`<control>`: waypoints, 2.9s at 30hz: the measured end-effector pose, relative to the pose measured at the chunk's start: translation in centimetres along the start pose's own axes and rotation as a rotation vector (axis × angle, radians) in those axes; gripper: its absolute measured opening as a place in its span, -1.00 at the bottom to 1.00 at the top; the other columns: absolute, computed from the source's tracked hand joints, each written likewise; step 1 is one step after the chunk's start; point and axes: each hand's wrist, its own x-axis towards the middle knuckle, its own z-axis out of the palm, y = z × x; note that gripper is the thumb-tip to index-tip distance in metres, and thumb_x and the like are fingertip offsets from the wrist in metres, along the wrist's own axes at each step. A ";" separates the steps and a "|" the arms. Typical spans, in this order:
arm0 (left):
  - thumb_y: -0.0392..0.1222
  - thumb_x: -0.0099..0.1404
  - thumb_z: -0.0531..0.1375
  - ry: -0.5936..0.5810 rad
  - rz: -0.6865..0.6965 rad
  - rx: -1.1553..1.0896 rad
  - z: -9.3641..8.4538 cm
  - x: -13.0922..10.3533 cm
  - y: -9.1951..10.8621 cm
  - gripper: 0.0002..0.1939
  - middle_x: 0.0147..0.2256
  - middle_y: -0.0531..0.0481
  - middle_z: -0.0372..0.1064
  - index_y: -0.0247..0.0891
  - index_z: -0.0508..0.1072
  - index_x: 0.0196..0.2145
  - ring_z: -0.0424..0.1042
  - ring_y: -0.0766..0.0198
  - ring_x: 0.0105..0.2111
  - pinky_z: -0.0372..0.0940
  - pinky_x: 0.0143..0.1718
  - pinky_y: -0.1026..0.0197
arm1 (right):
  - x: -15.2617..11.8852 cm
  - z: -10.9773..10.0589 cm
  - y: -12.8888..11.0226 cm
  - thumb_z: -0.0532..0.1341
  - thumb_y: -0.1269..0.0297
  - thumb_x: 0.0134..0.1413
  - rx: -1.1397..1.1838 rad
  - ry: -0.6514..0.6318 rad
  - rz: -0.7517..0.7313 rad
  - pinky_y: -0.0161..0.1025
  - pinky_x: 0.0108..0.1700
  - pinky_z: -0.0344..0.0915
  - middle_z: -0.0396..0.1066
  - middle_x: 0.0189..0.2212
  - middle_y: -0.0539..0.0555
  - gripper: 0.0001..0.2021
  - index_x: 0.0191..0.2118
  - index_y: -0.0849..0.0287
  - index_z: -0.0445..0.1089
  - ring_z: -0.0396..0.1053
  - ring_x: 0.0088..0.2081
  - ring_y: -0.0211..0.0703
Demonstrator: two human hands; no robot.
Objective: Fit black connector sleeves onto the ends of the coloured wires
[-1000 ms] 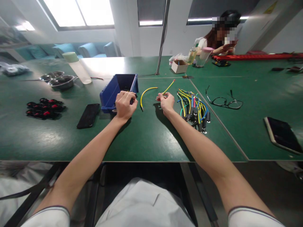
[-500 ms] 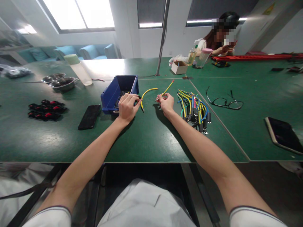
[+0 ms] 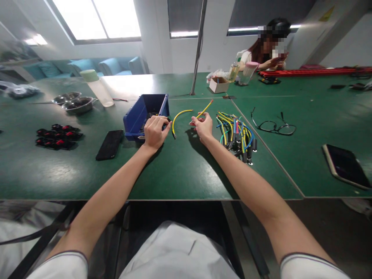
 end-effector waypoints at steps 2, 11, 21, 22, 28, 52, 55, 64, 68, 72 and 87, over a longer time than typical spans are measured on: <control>-0.11 0.33 0.17 0.007 0.004 0.005 0.1 -0.1 0.0 -0.86 -0.24 -0.06 0.49 -0.20 0.41 -0.33 0.39 0.15 -0.21 0.20 -0.12 0.09 | 0.0 0.0 -0.1 0.29 0.24 -0.04 0.032 0.009 0.006 -0.46 -0.58 0.23 0.45 -0.43 -0.05 -0.56 -0.03 0.12 0.19 0.51 -0.46 -0.22; -0.14 0.32 0.17 -0.111 0.036 0.042 -0.2 -0.1 0.9 -0.88 -0.30 -0.05 0.52 -0.17 0.47 -0.23 0.43 0.11 -0.26 0.11 -0.06 -0.02 | -0.2 0.9 -0.5 0.17 0.13 0.15 0.073 -0.003 0.067 -0.41 -0.64 0.23 0.48 -0.41 0.04 -0.80 -0.21 0.13 0.22 0.48 -0.51 -0.22; -0.17 0.32 0.14 -0.158 0.067 0.037 -0.2 -0.1 1.2 -0.84 -0.39 0.02 0.52 -0.08 0.54 -0.24 0.45 0.17 -0.33 0.09 0.09 -0.09 | -1.1 1.4 -1.3 0.19 0.02 0.12 0.078 -0.056 0.031 -0.40 -0.61 0.26 0.46 -0.37 0.04 -0.71 -0.19 0.10 0.22 0.51 -0.46 -0.19; -0.17 0.32 0.14 -0.163 0.070 0.027 -0.1 -0.1 1.2 -0.83 -0.39 0.02 0.52 -0.08 0.55 -0.24 0.45 0.18 -0.34 0.09 0.10 -0.09 | -1.2 1.4 -1.4 0.19 0.01 0.11 0.084 -0.058 0.026 -0.40 -0.61 0.27 0.45 -0.36 0.04 -0.70 -0.19 0.10 0.21 0.51 -0.46 -0.19; -0.17 0.31 0.15 -0.202 0.064 -0.018 0.0 -0.3 1.6 -0.84 -0.37 0.02 0.54 -0.09 0.56 -0.25 0.47 0.19 -0.35 0.11 0.16 -0.13 | -1.3 1.3 -1.8 0.14 -0.10 0.11 0.062 -0.073 0.002 -0.37 -0.56 0.31 0.43 -0.36 0.06 -0.62 -0.16 0.11 0.20 0.52 -0.40 -0.16; -0.11 0.30 0.20 -0.169 -0.001 0.006 0.3 -0.5 2.1 -0.82 -0.36 0.01 0.55 -0.10 0.57 -0.19 0.50 0.17 -0.35 0.03 0.21 -0.16 | -1.9 1.2 -2.9 0.22 0.06 0.07 0.120 -0.087 0.024 -0.39 -0.58 0.24 0.43 -0.41 0.02 -0.72 -0.23 0.13 0.23 0.50 -0.44 -0.18; -0.10 0.30 0.19 -0.184 -0.005 0.015 0.3 -0.5 2.2 -0.82 -0.34 0.01 0.56 -0.11 0.57 -0.20 0.50 0.17 -0.35 0.01 0.22 -0.16 | -1.8 1.1 -2.9 0.24 0.04 0.04 0.136 -0.087 0.021 -0.42 -0.59 0.22 0.41 -0.43 0.00 -0.71 -0.27 0.12 0.22 0.49 -0.45 -0.21; -0.12 0.35 0.14 -0.222 0.042 0.002 -0.1 -0.3 2.7 -0.78 -0.28 -0.05 0.54 -0.20 0.53 -0.14 0.49 0.18 -0.27 0.12 0.17 -0.05 | -1.7 1.0 -2.9 0.27 0.05 -0.02 0.189 -0.062 0.007 -0.43 -0.62 0.18 0.40 -0.49 -0.05 -0.70 -0.31 0.12 0.24 0.48 -0.49 -0.22; -0.15 0.35 0.15 -0.228 0.059 -0.056 0.1 -0.5 2.8 -0.79 -0.24 -0.09 0.52 -0.25 0.49 -0.13 0.45 0.15 -0.20 0.29 -0.03 0.07 | -1.5 1.0 -2.9 0.27 0.06 -0.02 0.167 -0.052 -0.001 -0.42 -0.62 0.18 0.41 -0.46 -0.02 -0.71 -0.30 0.13 0.25 0.49 -0.48 -0.21; -0.17 0.36 0.14 -0.239 0.054 -0.112 0.3 -0.7 2.8 -0.79 -0.20 -0.11 0.50 -0.28 0.45 -0.09 0.45 0.17 -0.19 0.32 -0.12 0.15 | -1.5 0.9 -2.8 0.27 0.05 -0.02 0.152 -0.072 0.002 -0.43 -0.62 0.19 0.42 -0.46 -0.01 -0.70 -0.29 0.13 0.24 0.49 -0.48 -0.21; -0.04 0.33 0.19 -0.284 -0.046 -0.114 0.6 -1.0 2.8 -0.72 -0.26 -0.07 0.51 -0.27 0.44 -0.11 0.50 0.22 -0.32 0.31 -0.26 0.23 | -2.1 1.0 -3.6 0.28 0.06 -0.02 0.169 -0.091 -0.022 -0.44 -0.62 0.19 0.37 -0.51 -0.06 -0.71 -0.32 0.12 0.24 0.48 -0.48 -0.23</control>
